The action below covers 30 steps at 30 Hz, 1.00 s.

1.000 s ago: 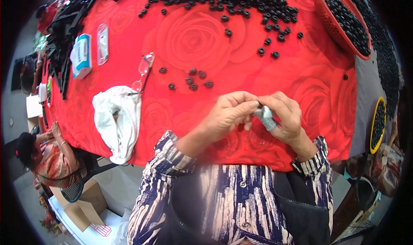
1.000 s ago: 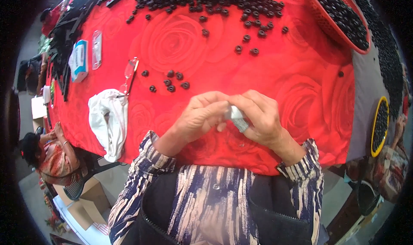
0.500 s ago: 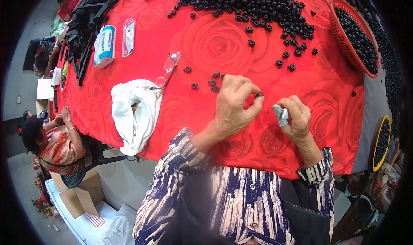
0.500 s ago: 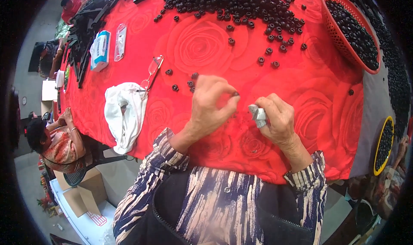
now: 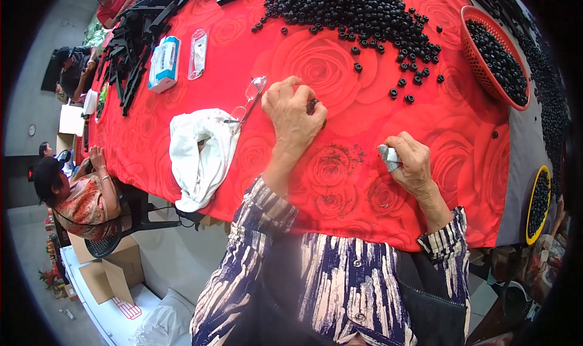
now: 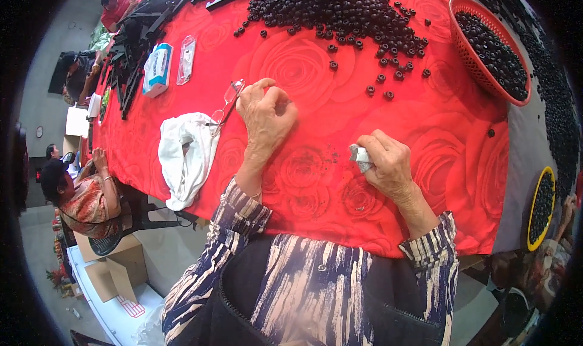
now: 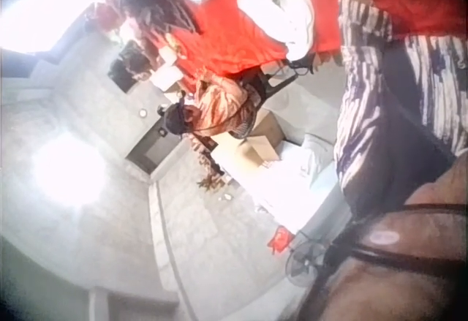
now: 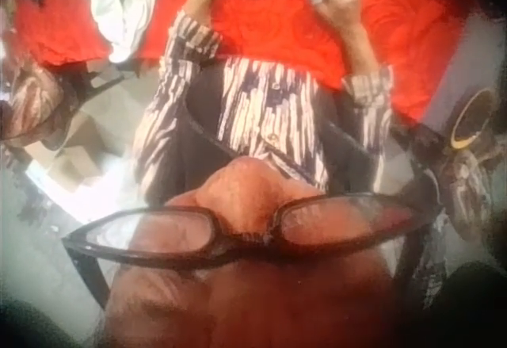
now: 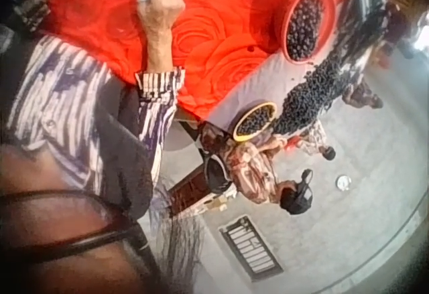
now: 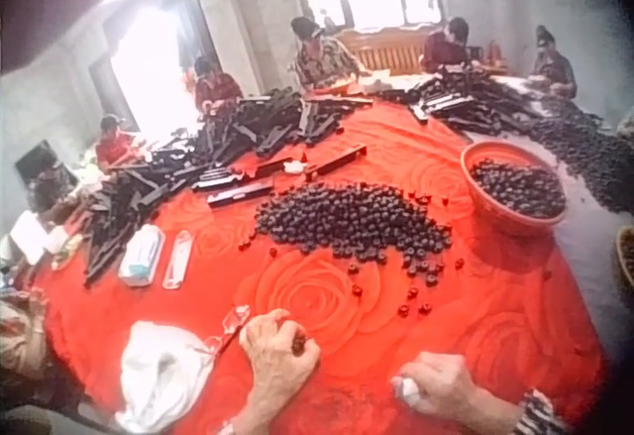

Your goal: The person trims small black rubber components one by one using a handheld blade and gathers more components from a pile on the table.

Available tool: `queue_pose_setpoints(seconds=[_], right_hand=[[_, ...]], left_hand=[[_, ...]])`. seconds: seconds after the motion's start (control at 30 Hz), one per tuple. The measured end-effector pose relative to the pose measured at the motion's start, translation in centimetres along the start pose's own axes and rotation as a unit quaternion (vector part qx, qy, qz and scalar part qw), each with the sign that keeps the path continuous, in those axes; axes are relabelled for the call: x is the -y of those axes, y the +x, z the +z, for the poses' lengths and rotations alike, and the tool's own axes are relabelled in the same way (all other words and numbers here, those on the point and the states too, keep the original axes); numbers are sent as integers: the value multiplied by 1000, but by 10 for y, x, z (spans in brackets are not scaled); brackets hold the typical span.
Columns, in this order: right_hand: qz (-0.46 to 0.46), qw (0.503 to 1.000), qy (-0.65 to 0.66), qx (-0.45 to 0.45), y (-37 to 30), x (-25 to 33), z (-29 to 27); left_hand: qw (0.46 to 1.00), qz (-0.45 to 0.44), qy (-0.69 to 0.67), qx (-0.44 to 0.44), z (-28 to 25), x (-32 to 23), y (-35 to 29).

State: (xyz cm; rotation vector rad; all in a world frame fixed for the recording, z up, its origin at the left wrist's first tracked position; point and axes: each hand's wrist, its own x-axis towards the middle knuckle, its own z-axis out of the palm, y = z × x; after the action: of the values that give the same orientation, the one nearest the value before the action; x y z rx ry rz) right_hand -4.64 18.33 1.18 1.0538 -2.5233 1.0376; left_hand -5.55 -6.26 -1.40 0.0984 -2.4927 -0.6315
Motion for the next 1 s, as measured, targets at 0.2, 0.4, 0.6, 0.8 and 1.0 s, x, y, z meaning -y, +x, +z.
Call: queue_pose_setpoints(seconds=[0.2, 0.4, 0.6, 0.8, 1.0], right_hand=[[-10, 1000, -17, 12, 2, 4, -1], [-12, 1000, -23, 17, 1, 3, 2], [-35, 999, -16, 12, 1, 3, 5], [-40, 999, -25, 3, -4, 3, 5], [-23, 999, -37, 9, -3, 4, 10]], left_hand=[[997, -53, -46, 30, -8, 17, -7], [974, -74, -196, 84, -17, 22, -25], [995, 70, -71, 23, -20, 5, -26], [988, 87, -128, 19, -10, 19, -29], [977, 124, -162, 67, -39, 44, -57]])
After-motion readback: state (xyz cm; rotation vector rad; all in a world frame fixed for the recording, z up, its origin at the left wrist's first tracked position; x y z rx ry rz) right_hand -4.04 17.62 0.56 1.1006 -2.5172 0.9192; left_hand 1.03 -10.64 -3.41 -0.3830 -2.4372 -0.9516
